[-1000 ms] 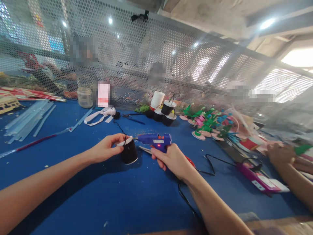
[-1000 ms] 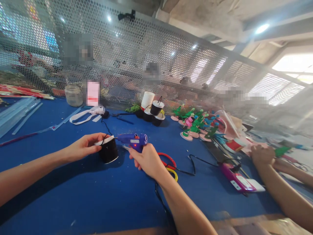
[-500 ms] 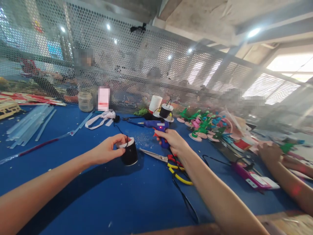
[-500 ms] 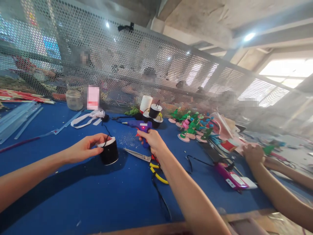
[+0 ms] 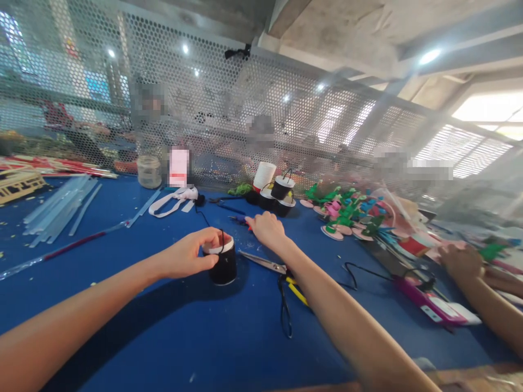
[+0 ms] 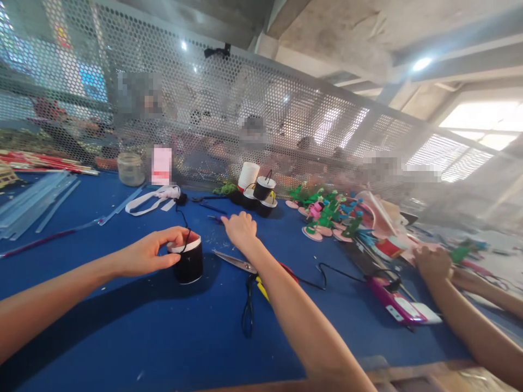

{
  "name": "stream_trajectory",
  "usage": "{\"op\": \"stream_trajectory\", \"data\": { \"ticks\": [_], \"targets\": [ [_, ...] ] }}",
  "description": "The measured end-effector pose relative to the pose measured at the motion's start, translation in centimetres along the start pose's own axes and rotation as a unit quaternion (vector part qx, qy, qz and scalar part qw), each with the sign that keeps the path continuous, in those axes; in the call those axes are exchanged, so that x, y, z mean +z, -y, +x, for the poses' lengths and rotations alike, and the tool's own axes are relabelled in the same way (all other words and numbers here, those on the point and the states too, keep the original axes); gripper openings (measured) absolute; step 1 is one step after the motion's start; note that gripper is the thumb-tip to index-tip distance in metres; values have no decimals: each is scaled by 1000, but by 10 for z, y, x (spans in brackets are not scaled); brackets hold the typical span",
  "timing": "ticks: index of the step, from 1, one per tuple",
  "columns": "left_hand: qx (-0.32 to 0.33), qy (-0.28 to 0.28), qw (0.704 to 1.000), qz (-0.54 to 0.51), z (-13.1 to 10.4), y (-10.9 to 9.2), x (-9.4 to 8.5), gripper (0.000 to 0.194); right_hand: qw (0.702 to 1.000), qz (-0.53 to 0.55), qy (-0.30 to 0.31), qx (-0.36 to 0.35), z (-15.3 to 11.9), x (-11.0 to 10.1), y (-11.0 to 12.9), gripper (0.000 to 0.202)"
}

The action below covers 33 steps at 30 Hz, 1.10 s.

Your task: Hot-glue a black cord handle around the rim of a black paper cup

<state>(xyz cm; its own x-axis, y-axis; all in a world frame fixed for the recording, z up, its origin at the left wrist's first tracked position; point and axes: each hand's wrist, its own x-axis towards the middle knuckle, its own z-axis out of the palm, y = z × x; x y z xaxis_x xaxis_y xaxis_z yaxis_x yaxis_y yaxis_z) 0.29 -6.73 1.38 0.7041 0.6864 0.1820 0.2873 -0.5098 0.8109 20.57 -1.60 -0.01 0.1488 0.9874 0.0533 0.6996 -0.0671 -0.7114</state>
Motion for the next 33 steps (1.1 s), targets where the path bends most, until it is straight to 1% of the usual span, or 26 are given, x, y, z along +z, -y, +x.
{"op": "stream_trajectory", "data": {
  "ticks": [2,4,5,6,8,10,13,16,18,20,23,26,28,33],
  "targets": [
    [5,-3,1000,20,0,1,1,11,998,5,24,-61,-18,-3,13,34],
    [15,-3,999,46,1,2,3,11,992,21,54,-115,-36,-1,25,42],
    [18,-1,998,59,0,4,4,10,984,29,84,-156,-43,1,30,46],
    [19,0,997,72,0,5,4,9,976,37,117,-178,-49,4,33,49],
    [21,0,995,96,0,7,5,9,960,69,172,-210,-55,10,37,47],
    [17,-3,994,105,0,7,5,7,953,123,192,-197,-57,14,37,36],
    [-3,-7,997,83,0,6,4,5,946,236,174,-137,-59,14,33,18],
    [-23,1,999,22,0,5,4,3,923,344,155,-78,-65,9,27,11],
    [-35,6,999,-20,0,7,3,4,907,390,152,-48,-70,6,22,12],
    [-50,7,997,-50,0,8,3,6,898,414,147,-31,-74,4,18,16],
    [-64,4,994,-86,1,10,3,8,890,438,125,-18,-76,5,12,19],
    [-74,-4,990,-117,1,10,3,10,887,449,106,-11,-76,7,6,17],
    [-82,-5,987,-137,1,8,2,11,888,449,105,-9,-76,9,3,16],
    [-67,24,978,-195,-1,5,1,16,883,455,110,-20,-80,9,0,16]
  ]
}}
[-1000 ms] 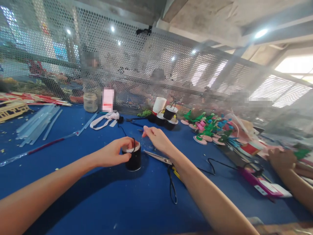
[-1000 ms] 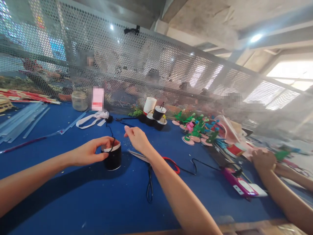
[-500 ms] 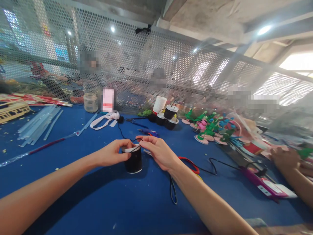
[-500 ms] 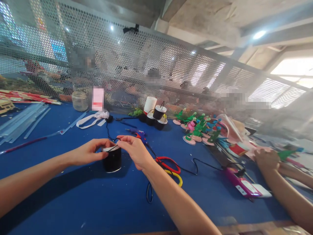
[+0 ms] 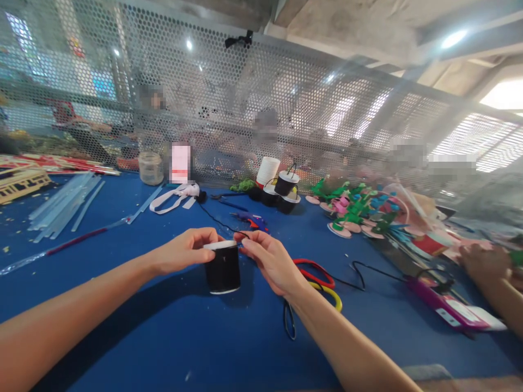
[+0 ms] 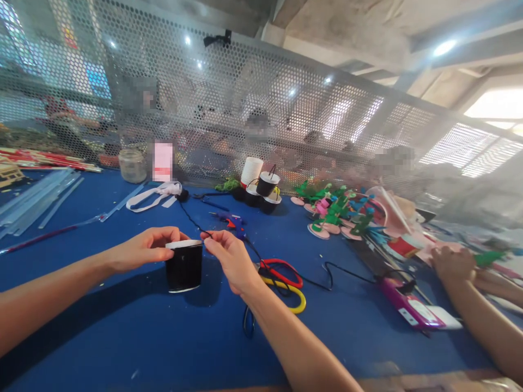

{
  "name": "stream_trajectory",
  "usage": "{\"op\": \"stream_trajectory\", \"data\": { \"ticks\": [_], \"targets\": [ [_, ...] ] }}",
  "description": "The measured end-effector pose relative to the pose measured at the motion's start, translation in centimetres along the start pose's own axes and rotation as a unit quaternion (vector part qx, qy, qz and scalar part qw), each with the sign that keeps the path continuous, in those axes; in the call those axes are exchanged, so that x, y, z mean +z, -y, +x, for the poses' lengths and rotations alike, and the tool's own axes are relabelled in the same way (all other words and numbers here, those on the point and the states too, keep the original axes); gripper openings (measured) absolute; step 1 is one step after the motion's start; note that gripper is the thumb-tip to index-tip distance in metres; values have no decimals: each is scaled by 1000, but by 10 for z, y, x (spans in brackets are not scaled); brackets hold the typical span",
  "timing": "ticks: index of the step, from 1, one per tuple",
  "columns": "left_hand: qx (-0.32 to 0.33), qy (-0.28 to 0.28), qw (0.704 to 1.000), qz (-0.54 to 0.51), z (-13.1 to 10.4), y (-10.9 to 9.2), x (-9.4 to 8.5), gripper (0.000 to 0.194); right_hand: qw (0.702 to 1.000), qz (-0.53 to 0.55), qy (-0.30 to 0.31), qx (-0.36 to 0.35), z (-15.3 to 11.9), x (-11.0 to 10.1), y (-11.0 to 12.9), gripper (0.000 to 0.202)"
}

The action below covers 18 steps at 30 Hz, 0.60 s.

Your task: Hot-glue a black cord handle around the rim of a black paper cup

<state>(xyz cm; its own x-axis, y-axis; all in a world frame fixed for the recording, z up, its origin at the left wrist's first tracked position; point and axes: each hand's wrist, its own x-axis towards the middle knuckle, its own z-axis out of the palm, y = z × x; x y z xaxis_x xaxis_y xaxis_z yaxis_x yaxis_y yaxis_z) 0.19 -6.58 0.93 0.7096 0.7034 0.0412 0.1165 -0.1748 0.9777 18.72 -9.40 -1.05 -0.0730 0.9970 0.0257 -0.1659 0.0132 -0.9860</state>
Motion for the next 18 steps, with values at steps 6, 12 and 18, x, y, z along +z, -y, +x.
{"op": "stream_trajectory", "data": {
  "ticks": [6,12,18],
  "targets": [
    [11,14,998,-67,-1,2,-1,21,1000,20,19,2,-2,4,2,16],
    [11,24,992,-122,-1,6,0,21,999,8,39,4,-2,2,1,15],
    [26,26,986,-164,4,17,-1,17,999,-27,37,-15,4,-2,-6,15]
  ]
}}
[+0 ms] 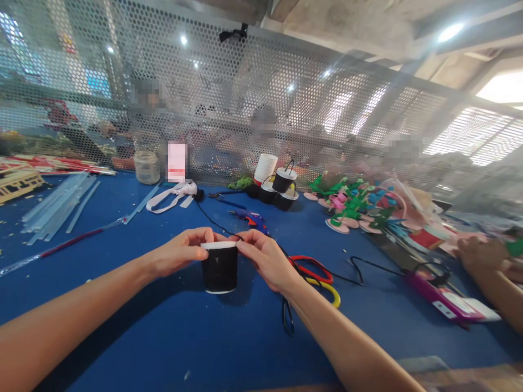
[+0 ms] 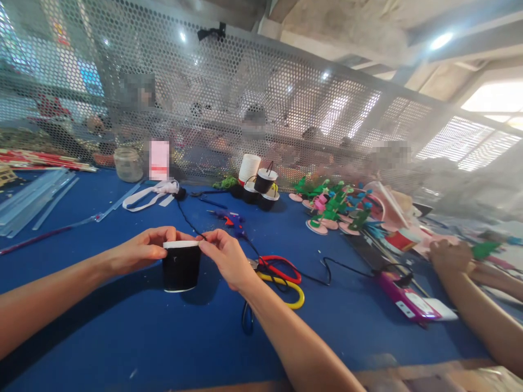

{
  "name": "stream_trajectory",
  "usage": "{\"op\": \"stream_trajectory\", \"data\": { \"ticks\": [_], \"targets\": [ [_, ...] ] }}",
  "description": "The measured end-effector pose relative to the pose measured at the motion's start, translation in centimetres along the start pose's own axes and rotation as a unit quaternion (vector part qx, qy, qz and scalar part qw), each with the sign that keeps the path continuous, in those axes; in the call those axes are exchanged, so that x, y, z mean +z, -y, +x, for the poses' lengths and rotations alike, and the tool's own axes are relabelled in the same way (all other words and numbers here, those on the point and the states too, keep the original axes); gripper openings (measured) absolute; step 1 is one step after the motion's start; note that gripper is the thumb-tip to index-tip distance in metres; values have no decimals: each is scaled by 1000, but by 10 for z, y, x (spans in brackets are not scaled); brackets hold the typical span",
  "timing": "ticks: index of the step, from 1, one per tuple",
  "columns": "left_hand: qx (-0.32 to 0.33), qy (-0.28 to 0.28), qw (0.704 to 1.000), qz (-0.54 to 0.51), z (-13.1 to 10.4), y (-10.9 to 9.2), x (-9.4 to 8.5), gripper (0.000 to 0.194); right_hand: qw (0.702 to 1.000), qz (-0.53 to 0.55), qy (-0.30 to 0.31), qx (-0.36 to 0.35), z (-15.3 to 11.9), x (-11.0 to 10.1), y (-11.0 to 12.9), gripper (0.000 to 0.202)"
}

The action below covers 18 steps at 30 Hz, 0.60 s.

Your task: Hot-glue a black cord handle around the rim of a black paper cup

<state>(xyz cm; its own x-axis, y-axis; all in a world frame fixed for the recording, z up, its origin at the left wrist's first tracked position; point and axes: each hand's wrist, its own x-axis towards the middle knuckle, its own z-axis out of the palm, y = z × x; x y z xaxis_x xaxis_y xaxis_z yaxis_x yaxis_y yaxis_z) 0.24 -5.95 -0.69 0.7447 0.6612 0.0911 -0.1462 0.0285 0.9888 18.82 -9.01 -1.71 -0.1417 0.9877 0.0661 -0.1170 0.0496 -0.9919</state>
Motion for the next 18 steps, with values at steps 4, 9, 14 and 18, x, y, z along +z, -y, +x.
{"op": "stream_trajectory", "data": {
  "ticks": [4,9,14,18],
  "targets": [
    [-33,-6,998,55,3,5,-11,13,997,-68,-12,-15,5,-2,-6,15],
    [-46,-1,979,200,3,-6,-16,12,993,-109,-7,-40,5,-1,-9,15],
    [-45,-12,941,336,1,-17,4,20,987,-142,-11,-73,3,4,-9,14],
    [-25,-67,917,392,2,-13,15,21,980,-162,-10,-115,-1,9,-8,13]
  ]
}}
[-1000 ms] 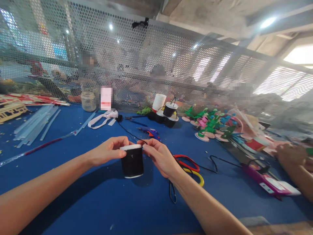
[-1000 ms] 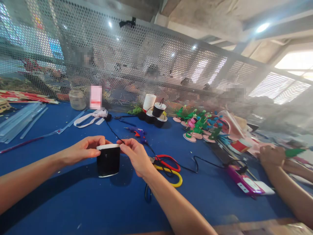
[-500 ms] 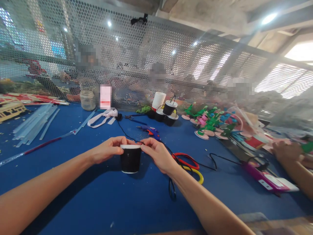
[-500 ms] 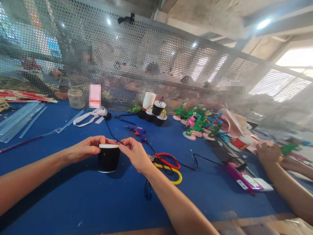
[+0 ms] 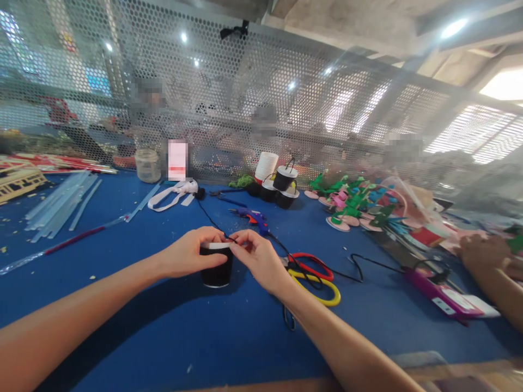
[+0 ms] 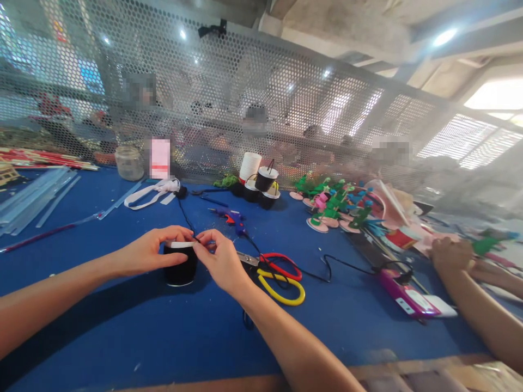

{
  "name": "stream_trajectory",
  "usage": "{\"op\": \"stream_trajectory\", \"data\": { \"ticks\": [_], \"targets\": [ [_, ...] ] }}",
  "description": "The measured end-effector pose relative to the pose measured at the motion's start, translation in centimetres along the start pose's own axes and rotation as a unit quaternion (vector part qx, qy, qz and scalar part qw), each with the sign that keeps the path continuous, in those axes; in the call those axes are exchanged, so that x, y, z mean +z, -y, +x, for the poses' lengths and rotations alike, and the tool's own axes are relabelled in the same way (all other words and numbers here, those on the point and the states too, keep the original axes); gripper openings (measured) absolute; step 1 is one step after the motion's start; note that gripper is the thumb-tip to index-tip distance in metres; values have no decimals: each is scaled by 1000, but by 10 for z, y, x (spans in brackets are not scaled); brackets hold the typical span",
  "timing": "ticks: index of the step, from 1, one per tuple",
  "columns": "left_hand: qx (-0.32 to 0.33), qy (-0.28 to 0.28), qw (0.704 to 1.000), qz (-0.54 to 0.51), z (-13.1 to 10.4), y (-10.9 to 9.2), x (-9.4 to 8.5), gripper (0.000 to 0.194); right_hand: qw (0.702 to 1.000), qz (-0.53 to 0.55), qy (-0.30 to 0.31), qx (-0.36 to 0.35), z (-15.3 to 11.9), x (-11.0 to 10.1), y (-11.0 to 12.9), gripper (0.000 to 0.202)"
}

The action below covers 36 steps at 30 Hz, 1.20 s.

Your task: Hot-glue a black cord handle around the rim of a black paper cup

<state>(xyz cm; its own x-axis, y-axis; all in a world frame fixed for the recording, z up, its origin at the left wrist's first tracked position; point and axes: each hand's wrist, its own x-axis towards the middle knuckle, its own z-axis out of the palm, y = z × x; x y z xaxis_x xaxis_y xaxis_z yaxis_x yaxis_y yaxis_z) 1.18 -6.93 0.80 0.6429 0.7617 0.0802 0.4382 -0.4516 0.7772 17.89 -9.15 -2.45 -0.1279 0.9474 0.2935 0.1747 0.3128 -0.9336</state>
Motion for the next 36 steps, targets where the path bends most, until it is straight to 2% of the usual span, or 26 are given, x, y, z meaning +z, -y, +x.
{"op": "stream_trajectory", "data": {
  "ticks": [5,9,13,17,21,24,28,33,36],
  "targets": [
    [8,27,999,-29,1,5,-3,19,1000,-9,-2,0,-2,-1,3,12],
    [24,36,993,-110,2,11,-3,14,1000,-15,-4,-4,-2,-4,5,10],
    [13,28,984,-177,4,19,2,22,999,-37,-11,-20,-1,-5,5,9],
    [16,21,993,-118,4,18,2,19,997,-54,-25,-45,-2,-3,3,8],
    [-4,-5,999,-41,0,5,1,16,992,-96,-35,-72,-4,2,4,8],
    [-13,-19,999,-31,-3,-3,5,14,985,-134,-44,-96,-7,5,8,8],
    [-1,-42,999,-10,-4,-3,9,11,980,-152,-45,-116,-9,8,10,10],
    [28,-40,999,-6,-4,-1,9,7,983,-148,-38,-106,-8,5,10,8],
    [20,-39,999,-13,-4,-3,8,7,982,-155,-39,-103,-8,6,11,9]
  ]
}}
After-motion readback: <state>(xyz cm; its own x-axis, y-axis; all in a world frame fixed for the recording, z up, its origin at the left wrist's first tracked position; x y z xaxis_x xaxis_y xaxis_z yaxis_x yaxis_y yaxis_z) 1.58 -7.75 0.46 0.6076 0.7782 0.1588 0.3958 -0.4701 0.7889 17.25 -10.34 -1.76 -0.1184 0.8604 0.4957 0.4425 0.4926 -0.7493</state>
